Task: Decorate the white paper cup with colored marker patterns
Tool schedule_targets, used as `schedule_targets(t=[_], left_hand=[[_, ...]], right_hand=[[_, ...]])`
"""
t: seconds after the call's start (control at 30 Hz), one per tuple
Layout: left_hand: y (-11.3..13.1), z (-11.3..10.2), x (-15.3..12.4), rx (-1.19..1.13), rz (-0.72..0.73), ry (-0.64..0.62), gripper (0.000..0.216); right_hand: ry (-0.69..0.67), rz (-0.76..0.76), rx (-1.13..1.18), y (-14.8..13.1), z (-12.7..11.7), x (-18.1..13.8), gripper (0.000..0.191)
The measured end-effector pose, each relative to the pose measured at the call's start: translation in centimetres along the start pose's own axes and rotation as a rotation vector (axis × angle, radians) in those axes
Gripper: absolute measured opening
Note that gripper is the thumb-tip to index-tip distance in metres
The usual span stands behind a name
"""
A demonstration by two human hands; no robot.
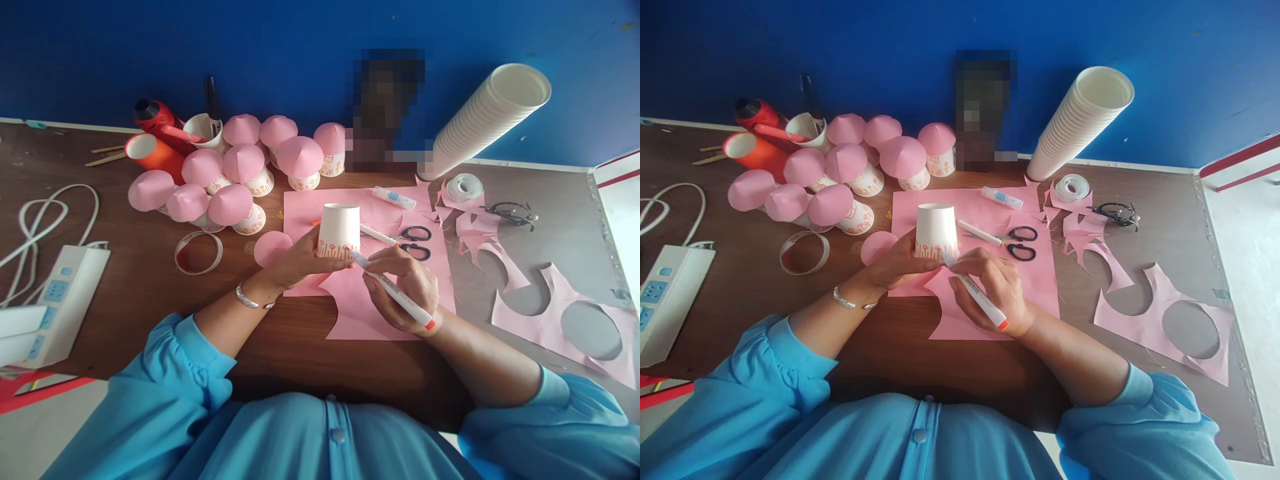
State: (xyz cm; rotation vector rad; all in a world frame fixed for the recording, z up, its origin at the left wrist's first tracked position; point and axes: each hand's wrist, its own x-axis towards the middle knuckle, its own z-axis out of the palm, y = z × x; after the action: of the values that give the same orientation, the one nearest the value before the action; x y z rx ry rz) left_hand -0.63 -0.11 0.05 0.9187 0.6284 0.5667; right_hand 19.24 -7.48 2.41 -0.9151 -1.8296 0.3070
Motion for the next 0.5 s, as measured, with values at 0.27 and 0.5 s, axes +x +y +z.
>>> schedule_targets(t=[0.27, 0.5], left_hand=[[0.36, 0.34, -0.01, -0.010, -0.010, 0.000, 0.057], [0.07, 0.21, -0.03, -0.023, -0.014, 0.018, 0.058]], right_hand=[[0.024, -0.006, -0.031, 0.00, 0.07, 0.00, 0.029], [0.035, -0.006, -0.037, -0.02, 0.18, -0.02, 0.029]])
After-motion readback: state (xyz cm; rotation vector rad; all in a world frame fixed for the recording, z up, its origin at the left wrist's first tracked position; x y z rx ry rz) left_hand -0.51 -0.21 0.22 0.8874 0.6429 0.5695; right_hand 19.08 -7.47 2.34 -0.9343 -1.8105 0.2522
